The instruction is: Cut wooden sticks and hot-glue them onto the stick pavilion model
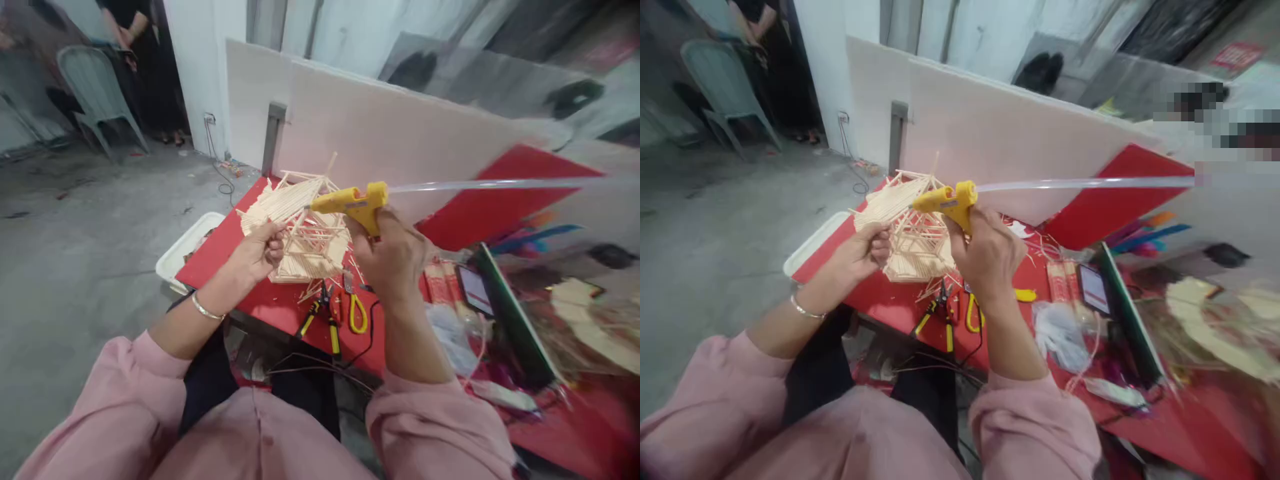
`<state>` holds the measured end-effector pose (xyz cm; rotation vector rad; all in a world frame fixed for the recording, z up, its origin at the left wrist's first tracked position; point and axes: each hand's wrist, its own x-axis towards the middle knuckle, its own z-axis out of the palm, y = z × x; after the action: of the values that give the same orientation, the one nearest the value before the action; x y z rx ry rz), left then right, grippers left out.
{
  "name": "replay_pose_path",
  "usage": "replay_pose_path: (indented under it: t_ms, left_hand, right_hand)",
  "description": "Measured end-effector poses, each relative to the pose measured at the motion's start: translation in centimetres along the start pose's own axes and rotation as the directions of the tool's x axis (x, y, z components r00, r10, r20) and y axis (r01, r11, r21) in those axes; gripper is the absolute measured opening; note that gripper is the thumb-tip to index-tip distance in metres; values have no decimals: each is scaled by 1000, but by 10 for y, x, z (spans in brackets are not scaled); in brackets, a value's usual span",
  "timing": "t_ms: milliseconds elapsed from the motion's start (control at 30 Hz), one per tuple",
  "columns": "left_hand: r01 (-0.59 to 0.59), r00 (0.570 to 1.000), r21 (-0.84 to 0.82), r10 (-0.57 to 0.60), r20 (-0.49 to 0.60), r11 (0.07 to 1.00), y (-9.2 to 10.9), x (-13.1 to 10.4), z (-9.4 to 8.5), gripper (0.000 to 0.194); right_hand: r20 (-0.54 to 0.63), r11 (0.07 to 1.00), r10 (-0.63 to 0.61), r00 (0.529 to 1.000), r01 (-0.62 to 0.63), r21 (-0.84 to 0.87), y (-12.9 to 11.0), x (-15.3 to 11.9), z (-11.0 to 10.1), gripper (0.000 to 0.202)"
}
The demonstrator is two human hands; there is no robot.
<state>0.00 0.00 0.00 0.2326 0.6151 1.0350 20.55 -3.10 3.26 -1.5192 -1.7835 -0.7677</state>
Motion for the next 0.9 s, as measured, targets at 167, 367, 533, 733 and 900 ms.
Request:
replay_pose_path:
  t_ms: [167,367,533,733,900]
  left_hand:
    - [-5,999,-39,3,-51,999,-5,-2,7,26]
    - [-39,995,-94,30,-92,995,-6,-6,13,24]
    - [-35,993,-33,31,-118,999,-5,-5,14,25]
    - [-52,995,28,54,-86,998,-6,1,8,24]
    - [-57,997,58,60,-48,997,-5,5,2,23]
  right_hand:
    - [16,1000,-11,1000,10,18,3,-2,0,28]
    - [30,997,-29,999,26,78,3,0,-1,25]
    - [9,991,-28,1000,27,133,2,0,0,23]
    - [-24,990,-67,997,69,120,4,-2,3,25]
    - [-20,995,-53,998,55,88,5,-4,4,26]
